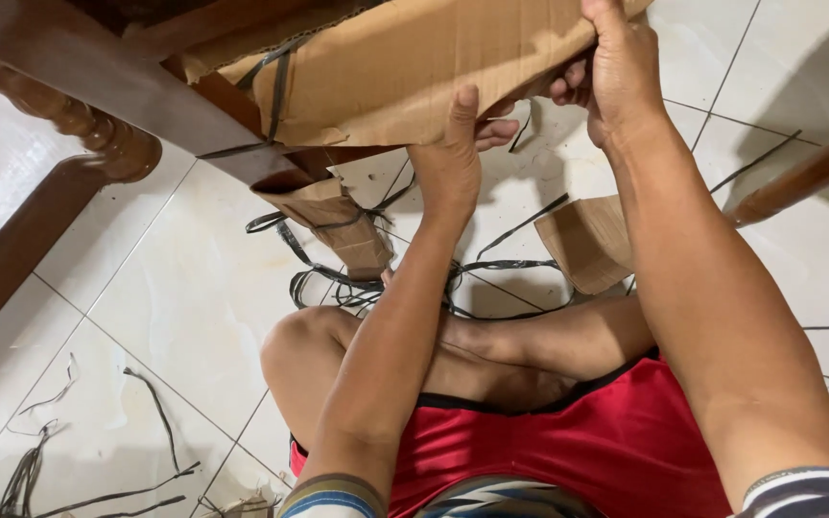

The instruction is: Wrapping wooden furniture legs with cardboard and securing them with plastic straps for shipping or storage.

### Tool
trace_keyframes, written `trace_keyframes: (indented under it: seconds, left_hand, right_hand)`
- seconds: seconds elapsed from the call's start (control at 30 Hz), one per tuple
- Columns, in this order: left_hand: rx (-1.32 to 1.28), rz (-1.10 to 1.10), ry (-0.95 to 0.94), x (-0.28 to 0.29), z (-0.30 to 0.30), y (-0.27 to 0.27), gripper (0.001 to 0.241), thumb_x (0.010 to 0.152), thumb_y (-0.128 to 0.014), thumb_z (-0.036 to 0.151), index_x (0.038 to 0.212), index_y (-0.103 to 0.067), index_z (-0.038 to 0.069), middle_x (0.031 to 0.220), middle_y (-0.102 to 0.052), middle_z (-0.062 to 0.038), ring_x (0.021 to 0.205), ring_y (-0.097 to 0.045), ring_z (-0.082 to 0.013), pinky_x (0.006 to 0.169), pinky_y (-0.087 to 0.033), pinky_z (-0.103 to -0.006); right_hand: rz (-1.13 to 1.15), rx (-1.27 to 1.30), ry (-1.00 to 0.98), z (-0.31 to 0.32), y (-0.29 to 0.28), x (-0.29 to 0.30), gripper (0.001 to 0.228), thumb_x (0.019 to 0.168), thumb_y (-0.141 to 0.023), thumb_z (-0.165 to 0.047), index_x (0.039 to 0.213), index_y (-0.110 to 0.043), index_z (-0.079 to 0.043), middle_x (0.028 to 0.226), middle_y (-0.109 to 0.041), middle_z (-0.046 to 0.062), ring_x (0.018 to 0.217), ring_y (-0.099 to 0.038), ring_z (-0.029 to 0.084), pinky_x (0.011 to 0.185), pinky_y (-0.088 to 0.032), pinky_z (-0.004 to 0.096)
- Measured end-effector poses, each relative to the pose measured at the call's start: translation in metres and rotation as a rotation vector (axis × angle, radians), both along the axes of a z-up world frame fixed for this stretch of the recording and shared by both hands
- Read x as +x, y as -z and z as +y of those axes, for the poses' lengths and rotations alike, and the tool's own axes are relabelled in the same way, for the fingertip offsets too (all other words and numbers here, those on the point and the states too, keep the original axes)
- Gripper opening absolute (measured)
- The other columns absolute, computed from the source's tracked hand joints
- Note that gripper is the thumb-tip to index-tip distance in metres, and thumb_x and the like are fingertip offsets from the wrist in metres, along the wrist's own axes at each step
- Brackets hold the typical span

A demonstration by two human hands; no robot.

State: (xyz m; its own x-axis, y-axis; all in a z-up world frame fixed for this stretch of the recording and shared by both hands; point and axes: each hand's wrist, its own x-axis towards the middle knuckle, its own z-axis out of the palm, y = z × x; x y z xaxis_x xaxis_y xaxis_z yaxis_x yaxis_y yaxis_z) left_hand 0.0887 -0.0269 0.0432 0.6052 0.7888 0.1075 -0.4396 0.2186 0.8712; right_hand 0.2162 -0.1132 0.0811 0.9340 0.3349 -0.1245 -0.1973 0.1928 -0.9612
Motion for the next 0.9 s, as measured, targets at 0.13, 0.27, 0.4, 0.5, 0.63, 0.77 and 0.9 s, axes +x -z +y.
trace_keyframes:
  seconds: [0.13,0.27,0.4,0.5,0.63,0.77,0.9]
  left_hand:
    - [0.1,0.006,0.032,-0.002,0.003,0.016,0.037,0.085,-0.075,0.03,0.092,-0.076,-0.006,0.081,-0.077,-0.022,0.069,-0.076,-0.023,0.063,-0.067,-0.0346]
    - [0.291,-0.055,0.099,-0.003,0.024,0.041,0.03,0.088,-0.077,0.023,0.094,-0.076,-0.006,0.088,-0.077,-0.015,0.075,-0.076,-0.0252,0.073,-0.071,-0.0356]
    - [0.239,0.075,0.053,-0.007,0.02,0.029,0.026,0.09,-0.073,0.018,0.098,-0.075,-0.006,0.078,-0.077,-0.019,0.062,-0.073,-0.022,0.065,-0.066,-0.0323]
    - [0.352,-0.068,0.052,-0.02,0.011,0.017,0.03,0.094,-0.072,0.018,0.108,-0.07,-0.008,0.095,-0.076,-0.018,0.087,-0.077,-0.028,0.078,-0.07,-0.0364]
    - [0.235,0.18,0.079,-0.03,0.005,-0.019,0.08,0.082,-0.055,0.064,0.13,-0.053,0.0,0.135,-0.05,-0.016,0.099,-0.076,-0.0263,0.091,-0.062,-0.0393]
    - [-0.102,0.17,0.028,-0.027,-0.005,-0.041,0.057,0.086,-0.058,0.053,0.102,-0.07,-0.001,0.093,-0.077,-0.023,0.081,-0.079,-0.0337,0.076,-0.066,-0.0394]
    - [0.018,0.216,0.019,-0.029,0.0,-0.022,0.049,0.086,-0.062,0.052,0.061,-0.063,0.01,0.079,-0.079,-0.02,0.082,-0.082,-0.0283,0.083,-0.068,-0.0364]
  right_hand:
    - [0.003,-0.007,0.001,-0.004,-0.006,-0.008,0.031,0.09,-0.065,-0.04,0.078,-0.056,-0.012,0.048,-0.045,0.0,0.038,-0.046,0.011,0.036,-0.045,0.025]
    - [0.014,-0.019,-0.008,-0.004,-0.006,-0.005,0.037,0.092,-0.063,-0.044,0.074,-0.056,-0.012,0.048,-0.046,0.0,0.038,-0.051,0.013,0.037,-0.046,0.024]
    - [0.01,-0.034,-0.018,-0.002,-0.004,-0.004,0.04,0.093,-0.061,-0.047,0.074,-0.056,-0.013,0.048,-0.046,0.0,0.039,-0.053,0.014,0.041,-0.046,0.026]
    - [0.004,-0.021,-0.01,-0.002,-0.003,-0.001,0.033,0.092,-0.061,-0.047,0.082,-0.058,-0.016,0.049,-0.044,0.001,0.04,-0.053,0.016,0.041,-0.043,0.027]
    - [0.005,-0.002,0.009,0.001,0.0,0.0,0.036,0.093,-0.062,-0.043,0.076,-0.058,-0.011,0.047,-0.045,0.002,0.038,-0.051,0.016,0.039,-0.046,0.027]
    - [0.009,-0.014,0.05,0.002,-0.003,-0.007,0.043,0.085,-0.065,-0.05,0.069,-0.058,-0.011,0.047,-0.045,0.001,0.038,-0.049,0.013,0.038,-0.048,0.025]
    - [0.038,-0.019,0.07,0.002,-0.002,-0.016,0.052,0.086,-0.063,-0.059,0.065,-0.055,-0.012,0.047,-0.045,0.001,0.038,-0.05,0.013,0.037,-0.047,0.025]
